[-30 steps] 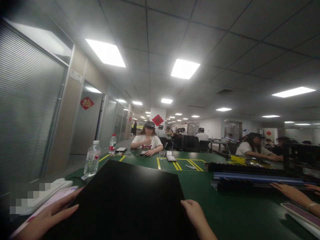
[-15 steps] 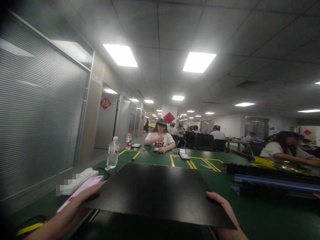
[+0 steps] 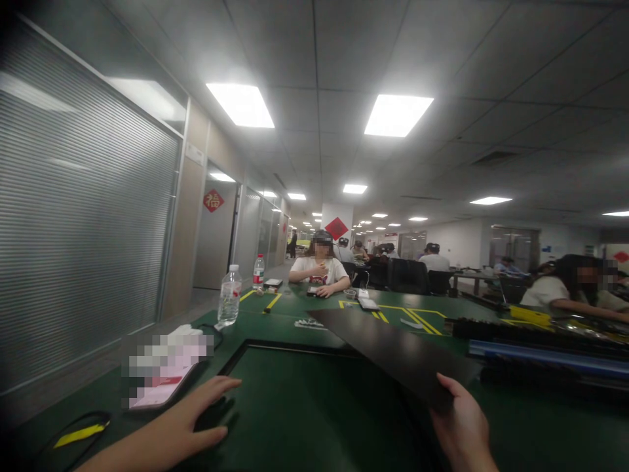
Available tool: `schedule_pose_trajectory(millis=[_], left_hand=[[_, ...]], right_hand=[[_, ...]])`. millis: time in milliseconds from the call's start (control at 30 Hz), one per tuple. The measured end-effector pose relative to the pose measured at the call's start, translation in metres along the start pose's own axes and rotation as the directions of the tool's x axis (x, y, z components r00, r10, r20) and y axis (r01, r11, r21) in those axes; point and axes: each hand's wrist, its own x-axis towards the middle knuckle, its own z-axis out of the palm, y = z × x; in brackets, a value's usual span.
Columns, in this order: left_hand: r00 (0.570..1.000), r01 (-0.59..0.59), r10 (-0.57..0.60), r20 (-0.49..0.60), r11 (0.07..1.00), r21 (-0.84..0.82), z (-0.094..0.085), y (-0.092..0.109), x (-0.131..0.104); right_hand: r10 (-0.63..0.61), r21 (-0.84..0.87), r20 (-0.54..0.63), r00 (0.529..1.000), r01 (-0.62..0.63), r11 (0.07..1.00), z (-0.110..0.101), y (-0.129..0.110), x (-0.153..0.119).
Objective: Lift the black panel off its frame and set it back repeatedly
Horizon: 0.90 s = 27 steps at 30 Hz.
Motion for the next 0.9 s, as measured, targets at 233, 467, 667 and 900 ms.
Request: schedule_pose_trajectory(millis=[233, 467, 667, 900], left_hand=[[1.0, 0.016, -0.016, 0.004, 0.992, 0.127, 0.003, 0.008, -0.002], [0.999, 0.027, -0.029, 0.018, 0.99, 0.138, 0.001, 0.009, -0.002], [1.0, 0.012, -0.014, 0.014, 0.992, 0.124, 0.001, 0.001, -0.001], [0.998, -0.044, 0.039, 0.043, 0.99, 0.13, 0.001, 0.001, -0.001]], right_hand=[[-0.241, -0.019, -0.108, 0.964, 0.241, 0.97, -0.009, 0.009, 0.009], [-0.212, -0.014, -0.241, 0.947, 0.215, 0.977, -0.01, 0.008, 0.007], [-0.137, -0.02, -0.343, 0.929, 0.139, 0.99, -0.01, 0.009, 0.004], [-0.015, -0.062, -0.413, 0.911, -0.012, 0.998, -0.029, 0.021, 0.025]])
